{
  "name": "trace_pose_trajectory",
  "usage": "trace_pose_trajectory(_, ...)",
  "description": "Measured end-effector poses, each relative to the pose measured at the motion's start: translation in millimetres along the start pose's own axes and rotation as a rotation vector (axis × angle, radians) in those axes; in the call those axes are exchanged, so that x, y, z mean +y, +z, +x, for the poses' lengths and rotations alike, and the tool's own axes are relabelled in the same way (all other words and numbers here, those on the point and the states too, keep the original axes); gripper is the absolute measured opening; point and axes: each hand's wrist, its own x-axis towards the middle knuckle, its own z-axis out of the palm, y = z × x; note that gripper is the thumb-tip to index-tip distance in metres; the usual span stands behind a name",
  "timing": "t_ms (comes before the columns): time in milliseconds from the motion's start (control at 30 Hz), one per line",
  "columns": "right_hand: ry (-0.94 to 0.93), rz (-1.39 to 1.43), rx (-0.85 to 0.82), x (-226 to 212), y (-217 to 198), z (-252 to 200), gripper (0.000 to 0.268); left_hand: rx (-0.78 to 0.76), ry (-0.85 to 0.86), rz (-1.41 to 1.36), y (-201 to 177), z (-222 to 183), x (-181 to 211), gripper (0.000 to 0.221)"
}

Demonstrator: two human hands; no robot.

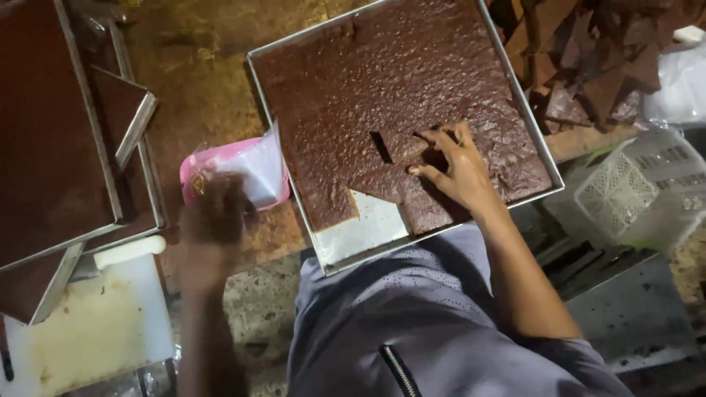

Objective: Packaging individual pieces of cake into plastic bags from a metal tray

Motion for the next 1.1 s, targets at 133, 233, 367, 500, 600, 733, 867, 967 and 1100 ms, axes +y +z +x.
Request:
trace_pose_trajectory(133, 0.007, 0.008, 0.012, 8.1, 5.1, -2.8, 0.062, 0.389, -0.016, 0.192, 48.8, 42.1, -27.1, 0.022)
trace_pose_trajectory(233, 0.085, 0.04, -0.037, -3.1, -2.0, -1.6, 0.069, 0.344, -0.014, 0.082, 69.4, 62.2, -31.6, 0.053)
trace_pose_trajectory(367, 0.127, 0.047, -0.037, 3.2, 6.4, -2.3, 0.071, 0.498, -0.007, 0.193, 74.4, 65.3, -29.3, 0.024)
trace_pose_trajectory(500, 0.162, 0.0, -0.05, 11.7, 16.2, -3.7, 0.074, 0.364, -0.191, -0.117, 53.5, 57.2, -3.2, 0.032)
trace_pose_trajectory(600, 0.131, 0.007, -0.03, 7.4, 14.7, -0.7, 0.07, 0.356, -0.211, -0.2, 49.9, 55.3, 6.8, 0.025)
trace_pose_trajectory(733, 0.092, 0.015, 0.029, 17.5, 26.4, -0.5, 0.05, 0.325, -0.253, -0.403, 47.2, 55.4, 6.6, 0.018)
trace_pose_trajectory(867, 0.07, 0.032, 0.098, 23.5, 30.6, -2.6, 0.034, 0.309, -0.342, -0.741, 29.7, 40.1, 21.9, 0.015)
trace_pose_trajectory(967, 0.01, 0.064, 0.164, 4.9, 19.3, -4.2, 0.028, 0.562, -0.007, -0.108, 50.9, 40.6, 2.0, 0.032)
trace_pose_trajectory(1100, -0.076, 0.409, 0.036, -56.0, -10.6, -10.8, 0.027, 0.701, 0.204, 0.405, 22.3, 26.6, 66.0, 0.032)
